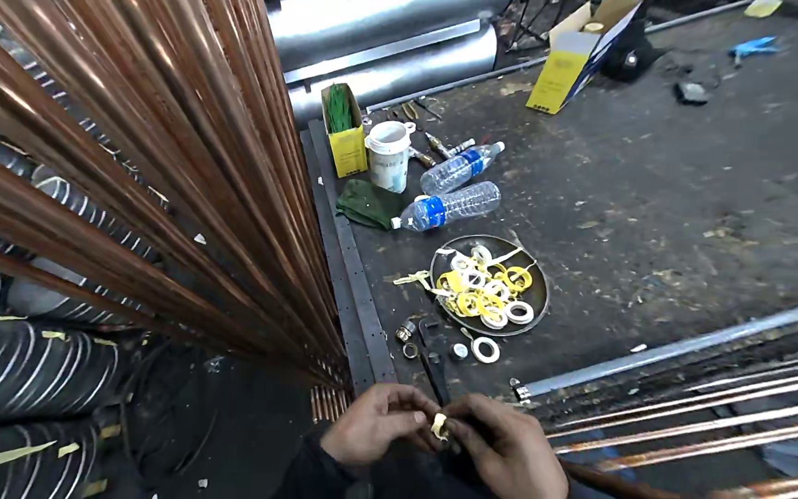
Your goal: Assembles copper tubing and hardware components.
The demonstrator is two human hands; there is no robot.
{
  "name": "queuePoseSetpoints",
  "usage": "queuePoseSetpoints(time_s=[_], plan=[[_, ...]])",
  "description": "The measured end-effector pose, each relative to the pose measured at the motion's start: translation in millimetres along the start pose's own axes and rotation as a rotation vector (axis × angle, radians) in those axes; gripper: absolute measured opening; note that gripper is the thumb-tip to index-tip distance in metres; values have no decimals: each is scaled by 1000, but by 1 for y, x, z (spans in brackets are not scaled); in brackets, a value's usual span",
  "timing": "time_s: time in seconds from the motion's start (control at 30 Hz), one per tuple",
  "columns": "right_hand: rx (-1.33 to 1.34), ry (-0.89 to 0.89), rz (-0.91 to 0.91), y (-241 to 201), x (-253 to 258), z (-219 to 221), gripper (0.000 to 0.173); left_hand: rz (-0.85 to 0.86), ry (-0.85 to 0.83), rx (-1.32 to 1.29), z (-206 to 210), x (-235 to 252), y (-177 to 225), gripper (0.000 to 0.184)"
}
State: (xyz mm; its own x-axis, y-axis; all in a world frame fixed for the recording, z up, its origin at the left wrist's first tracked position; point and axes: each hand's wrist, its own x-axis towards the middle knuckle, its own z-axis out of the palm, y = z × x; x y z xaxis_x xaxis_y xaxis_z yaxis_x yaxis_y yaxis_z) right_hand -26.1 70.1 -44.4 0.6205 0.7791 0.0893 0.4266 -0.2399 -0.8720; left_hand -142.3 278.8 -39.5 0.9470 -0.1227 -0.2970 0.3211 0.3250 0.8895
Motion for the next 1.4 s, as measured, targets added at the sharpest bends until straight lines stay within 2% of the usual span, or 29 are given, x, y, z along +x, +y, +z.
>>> queuePoseSetpoints(time_s=[0.07,0.17,0.27,0.33,0.47,0.63,0.73,0.87,0.93,1.07,1.13,1.2,1.33,1.4], plan=[[30,8,51,-6,-1,-2,8,42,62,33,8,-6,2,31],[156,-24,150,-14,-4,-1,7,81,219,95,21,-9,-1,23],[407,-49,284,-22,-3,-5,8,162,235,93,23,-13,-2,17],[468,-77,295,-25,-3,-8,8,208,235,115,24,-15,-3,17],[358,-109,221,-29,-5,-11,8,299,291,204,27,-17,-2,15],[91,-103,81,-33,-5,-14,15,406,365,445,26,-18,-6,14],[20,-139,76,-36,-3,-17,17,467,357,586,24,-20,-4,13],[18,-198,150,-36,0,-15,25,507,292,784,22,-23,1,13],[33,-215,163,-34,2,-13,21,525,268,826,22,-23,3,13],[285,-332,298,-37,8,-19,11,564,241,804,20,-22,6,15],[300,-369,306,-36,10,-22,10,565,233,798,19,-23,6,15],[220,-381,259,-35,11,-23,11,569,228,806,19,-22,6,15],[-47,-329,41,-29,13,-20,12,580,220,844,18,-21,5,15],[-89,-326,9,-29,14,-19,13,587,202,863,17,-21,5,15]])
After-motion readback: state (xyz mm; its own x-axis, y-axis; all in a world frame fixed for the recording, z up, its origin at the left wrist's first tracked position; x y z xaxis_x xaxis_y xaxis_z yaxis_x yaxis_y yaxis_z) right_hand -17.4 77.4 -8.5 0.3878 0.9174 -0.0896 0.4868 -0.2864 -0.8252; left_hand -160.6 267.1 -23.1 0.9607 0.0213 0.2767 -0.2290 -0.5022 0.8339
